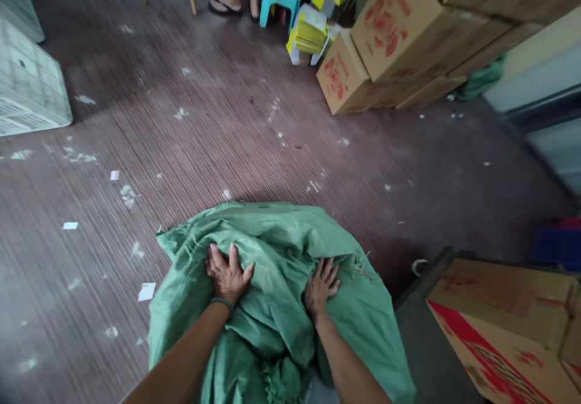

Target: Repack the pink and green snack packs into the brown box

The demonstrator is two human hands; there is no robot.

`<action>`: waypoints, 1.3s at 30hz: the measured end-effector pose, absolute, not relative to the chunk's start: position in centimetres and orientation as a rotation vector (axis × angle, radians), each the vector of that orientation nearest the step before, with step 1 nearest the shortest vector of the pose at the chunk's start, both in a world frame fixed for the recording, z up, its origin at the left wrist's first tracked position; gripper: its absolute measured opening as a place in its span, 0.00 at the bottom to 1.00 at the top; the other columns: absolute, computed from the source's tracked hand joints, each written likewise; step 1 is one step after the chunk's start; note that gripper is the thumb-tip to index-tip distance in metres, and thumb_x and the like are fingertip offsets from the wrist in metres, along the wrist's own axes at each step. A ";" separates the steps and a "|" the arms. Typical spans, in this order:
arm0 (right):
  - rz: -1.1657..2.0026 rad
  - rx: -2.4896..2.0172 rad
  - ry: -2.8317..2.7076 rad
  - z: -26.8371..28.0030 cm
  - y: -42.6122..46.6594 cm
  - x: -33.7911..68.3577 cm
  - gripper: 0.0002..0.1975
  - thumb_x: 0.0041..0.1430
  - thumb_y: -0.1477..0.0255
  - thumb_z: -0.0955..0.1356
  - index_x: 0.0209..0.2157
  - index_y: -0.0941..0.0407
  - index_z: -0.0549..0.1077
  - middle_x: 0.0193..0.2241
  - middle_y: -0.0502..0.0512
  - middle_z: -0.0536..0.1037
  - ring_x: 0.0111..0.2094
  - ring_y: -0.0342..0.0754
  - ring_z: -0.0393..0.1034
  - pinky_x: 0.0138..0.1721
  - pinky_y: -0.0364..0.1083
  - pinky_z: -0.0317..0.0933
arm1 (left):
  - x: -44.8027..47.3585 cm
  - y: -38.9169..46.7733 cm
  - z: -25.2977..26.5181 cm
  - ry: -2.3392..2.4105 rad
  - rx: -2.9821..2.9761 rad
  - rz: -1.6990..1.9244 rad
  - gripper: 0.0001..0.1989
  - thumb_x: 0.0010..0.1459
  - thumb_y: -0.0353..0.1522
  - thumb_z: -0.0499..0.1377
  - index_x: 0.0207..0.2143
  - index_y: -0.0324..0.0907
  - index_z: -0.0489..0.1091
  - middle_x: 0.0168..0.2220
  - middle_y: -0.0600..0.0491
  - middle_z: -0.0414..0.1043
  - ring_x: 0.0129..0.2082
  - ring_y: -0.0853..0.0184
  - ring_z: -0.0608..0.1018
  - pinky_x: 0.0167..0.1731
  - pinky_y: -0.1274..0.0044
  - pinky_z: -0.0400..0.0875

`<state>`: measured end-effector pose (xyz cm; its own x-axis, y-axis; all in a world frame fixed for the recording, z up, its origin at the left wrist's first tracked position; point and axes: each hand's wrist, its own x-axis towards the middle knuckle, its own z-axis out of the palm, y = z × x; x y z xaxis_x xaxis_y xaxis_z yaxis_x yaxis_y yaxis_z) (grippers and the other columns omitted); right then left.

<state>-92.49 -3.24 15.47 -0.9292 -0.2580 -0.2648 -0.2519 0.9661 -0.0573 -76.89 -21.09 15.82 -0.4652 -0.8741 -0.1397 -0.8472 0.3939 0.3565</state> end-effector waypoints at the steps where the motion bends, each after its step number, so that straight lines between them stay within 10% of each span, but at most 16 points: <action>1: 0.032 -0.346 2.844 15.2 -3.5 -92.6 0.31 0.60 0.74 0.48 0.65 0.57 0.51 0.66 0.66 0.47 0.67 0.57 0.33 0.60 0.69 0.34 | -76.9 -20.8 16.0 -2.555 1.557 -0.630 0.36 0.49 0.49 0.61 0.55 0.37 0.68 0.62 0.27 0.51 0.60 0.37 0.59 0.55 0.47 0.54; 6: 0.263 -0.338 2.779 15.3 -4.5 -92.8 0.31 0.62 0.71 0.51 0.66 0.59 0.49 0.68 0.67 0.41 0.67 0.60 0.28 0.62 0.64 0.32 | -76.5 -21.0 16.9 -2.520 1.489 -0.718 0.33 0.50 0.51 0.60 0.54 0.42 0.69 0.59 0.29 0.58 0.59 0.41 0.63 0.55 0.50 0.57; 12: 0.359 -0.424 2.754 15.1 -6.7 -93.6 0.32 0.63 0.74 0.52 0.68 0.59 0.40 0.68 0.63 0.30 0.67 0.57 0.19 0.61 0.64 0.30 | -77.1 -24.4 17.1 -2.478 1.427 -0.756 0.41 0.53 0.54 0.54 0.62 0.39 0.58 0.66 0.32 0.42 0.66 0.42 0.49 0.61 0.51 0.45; 22: 0.222 -0.486 2.783 17.2 -9.6 -93.7 0.29 0.65 0.78 0.43 0.65 0.70 0.43 0.65 0.80 0.34 0.66 0.66 0.29 0.56 0.66 0.37 | -77.9 -26.2 18.5 -2.501 1.441 -0.774 0.44 0.57 0.53 0.51 0.65 0.35 0.46 0.68 0.36 0.27 0.67 0.46 0.34 0.62 0.52 0.33; 29: -0.242 -0.450 2.866 18.4 -9.8 -92.8 0.29 0.68 0.65 0.48 0.65 0.63 0.48 0.67 0.66 0.44 0.66 0.62 0.29 0.59 0.67 0.30 | -76.5 -26.6 20.6 -2.573 1.360 -0.632 0.42 0.59 0.51 0.49 0.67 0.36 0.40 0.68 0.33 0.25 0.67 0.46 0.34 0.62 0.51 0.35; 35: -0.913 -0.411 2.708 29.9 -7.6 -88.3 0.29 0.68 0.58 0.53 0.62 0.63 0.57 0.64 0.62 0.53 0.66 0.54 0.39 0.62 0.59 0.42 | -72.6 -27.8 23.2 -2.628 1.328 -0.608 0.41 0.61 0.50 0.47 0.67 0.37 0.37 0.68 0.31 0.26 0.67 0.45 0.38 0.62 0.51 0.40; 39: -0.809 -0.619 2.794 39.2 -2.1 -77.1 0.32 0.60 0.49 0.61 0.58 0.55 0.63 0.61 0.59 0.59 0.65 0.57 0.41 0.62 0.59 0.43 | -68.8 -28.4 26.7 -2.768 1.336 -0.692 0.40 0.62 0.48 0.45 0.67 0.33 0.34 0.67 0.29 0.31 0.67 0.44 0.42 0.62 0.54 0.45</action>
<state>-77.12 -2.13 39.24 -0.8999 -0.4339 -0.0448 -0.3429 0.7670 -0.5423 -68.76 -28.42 26.67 -0.6405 -0.7431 -0.1939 -0.7469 0.5442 0.3821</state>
